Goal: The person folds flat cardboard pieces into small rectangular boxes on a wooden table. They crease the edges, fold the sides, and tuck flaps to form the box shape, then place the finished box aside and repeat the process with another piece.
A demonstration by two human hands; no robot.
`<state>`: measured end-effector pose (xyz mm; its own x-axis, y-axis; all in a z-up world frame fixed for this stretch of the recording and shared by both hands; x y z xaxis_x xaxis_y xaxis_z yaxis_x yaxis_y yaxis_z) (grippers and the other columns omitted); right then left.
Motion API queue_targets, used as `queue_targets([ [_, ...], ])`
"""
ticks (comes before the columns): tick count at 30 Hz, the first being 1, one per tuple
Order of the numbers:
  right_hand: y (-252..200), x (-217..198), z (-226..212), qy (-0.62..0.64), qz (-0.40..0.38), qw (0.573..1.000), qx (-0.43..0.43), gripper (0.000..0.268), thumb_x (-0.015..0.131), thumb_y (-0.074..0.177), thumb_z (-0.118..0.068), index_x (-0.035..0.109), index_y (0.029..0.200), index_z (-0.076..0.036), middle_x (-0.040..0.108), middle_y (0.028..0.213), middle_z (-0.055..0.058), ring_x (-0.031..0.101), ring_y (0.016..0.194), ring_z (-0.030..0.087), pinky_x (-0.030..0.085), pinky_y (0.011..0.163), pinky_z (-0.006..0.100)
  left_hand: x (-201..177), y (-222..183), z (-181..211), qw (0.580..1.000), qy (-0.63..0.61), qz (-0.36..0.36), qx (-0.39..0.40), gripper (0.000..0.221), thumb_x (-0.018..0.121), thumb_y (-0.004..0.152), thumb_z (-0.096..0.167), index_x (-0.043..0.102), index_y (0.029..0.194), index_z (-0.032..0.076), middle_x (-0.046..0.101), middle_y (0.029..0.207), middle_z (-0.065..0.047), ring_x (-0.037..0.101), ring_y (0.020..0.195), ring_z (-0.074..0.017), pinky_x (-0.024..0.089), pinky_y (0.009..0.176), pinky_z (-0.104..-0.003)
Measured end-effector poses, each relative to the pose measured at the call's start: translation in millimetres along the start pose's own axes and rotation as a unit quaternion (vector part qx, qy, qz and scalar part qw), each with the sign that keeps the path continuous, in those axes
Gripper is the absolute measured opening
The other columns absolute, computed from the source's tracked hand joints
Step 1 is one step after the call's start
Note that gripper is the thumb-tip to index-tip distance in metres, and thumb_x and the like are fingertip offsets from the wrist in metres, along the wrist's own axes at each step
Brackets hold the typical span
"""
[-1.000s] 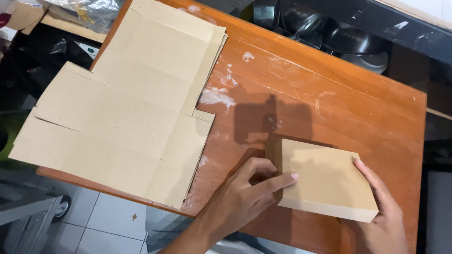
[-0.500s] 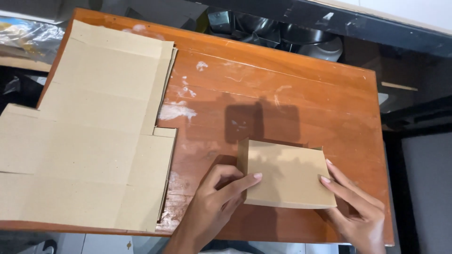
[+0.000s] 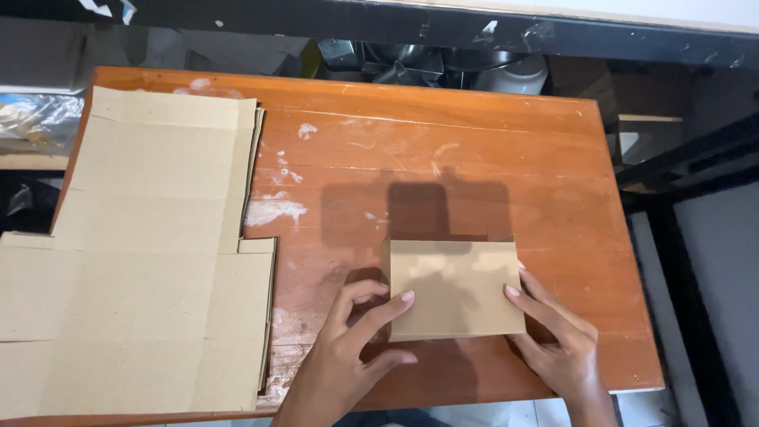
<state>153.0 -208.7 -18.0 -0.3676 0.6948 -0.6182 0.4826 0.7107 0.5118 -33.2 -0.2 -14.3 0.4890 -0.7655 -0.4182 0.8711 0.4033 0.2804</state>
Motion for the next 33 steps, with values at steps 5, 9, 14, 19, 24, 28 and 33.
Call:
queue_targets([
  [5,-18.9,2.3,27.9,-0.004,-0.027,0.999,0.039,0.076,0.096,0.06,-0.021,0.068,0.13,-0.01,0.059,0.146,0.025,0.068,0.127,0.023,0.06,0.098,0.026,0.2,5.2,2.2,0.999,-0.017,0.01,0.025,0.048,0.082,0.087,0.007,0.067,0.133,0.011,0.047,0.127,-0.013,0.061,0.121,-0.0252,0.05,0.115,-0.037],
  [9,-6.3,1.9,22.5,0.048,-0.005,0.998,0.027,0.059,0.086,0.073,-0.021,0.068,0.127,-0.005,0.073,0.128,0.013,0.072,0.122,0.024,0.06,0.11,0.032,-6.4,20.6,17.1,0.998,-0.012,0.018,0.056,0.044,0.072,0.085,-0.009,0.069,0.122,0.012,0.036,0.146,-0.019,0.036,0.148,-0.0389,0.045,0.12,-0.047],
  [14,23.9,0.5,21.6,0.205,-0.085,0.946,0.236,0.1,0.089,0.069,-0.007,0.04,0.156,-0.01,0.074,0.128,0.013,0.075,0.115,0.023,0.058,0.107,0.037,-3.6,39.3,12.4,0.995,-0.088,-0.032,0.023,0.027,0.082,0.086,0.015,0.06,0.099,0.006,0.024,0.162,-0.021,0.034,0.155,-0.0388,0.029,0.127,-0.049],
  [19,59.1,-1.9,10.1,0.24,-0.223,0.918,0.225,0.13,0.087,0.067,-0.045,0.001,0.163,-0.026,0.016,0.17,0.006,0.026,0.154,0.025,0.026,0.121,0.04,-3.5,44.6,9.3,0.995,-0.042,-0.077,-0.056,0.057,0.091,0.076,0.028,0.063,0.125,0.021,0.027,0.16,-0.012,0.03,0.157,-0.0321,0.031,0.122,-0.047],
  [24,69.4,8.9,13.3,0.278,-0.263,0.906,0.182,0.127,0.088,0.065,-0.048,0.011,0.163,-0.023,0.019,0.174,0.007,0.023,0.16,0.023,0.025,0.124,0.041,-2.1,55.1,16.4,0.985,-0.001,-0.14,-0.099,0.085,0.091,0.076,0.033,0.048,0.15,0.028,0.022,0.17,-0.003,0.019,0.157,-0.0263,0.03,0.118,-0.055],
  [28,68.9,14.2,30.1,0.189,-0.28,0.92,0.201,0.121,0.097,0.052,-0.045,0.04,0.156,-0.027,0.041,0.157,0.004,0.043,0.146,0.021,0.032,0.12,0.04,-0.5,56.6,6.0,0.976,-0.01,-0.15,-0.156,0.079,0.097,0.069,0.027,0.06,0.139,0.028,0.032,0.157,0.0,0.027,0.155,-0.0174,0.033,0.119,-0.041],
  [33,69.7,21.0,34.4,0.215,-0.297,0.92,0.139,0.127,0.09,0.049,-0.065,0.037,0.156,-0.02,0.041,0.153,0.007,0.044,0.143,0.021,0.033,0.117,0.037,-7.6,53.1,9.1,0.989,-0.057,-0.124,-0.06,0.086,0.094,0.07,0.021,0.052,0.145,0.019,0.029,0.159,-0.011,0.032,0.152,-0.0289,0.029,0.122,-0.041],
])
Point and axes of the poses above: each hand's wrist, its own y-axis towards the middle knuckle, its own x-axis out of the palm, z = x × y, the point moved 6 cm from there along y, towards the middle knuckle
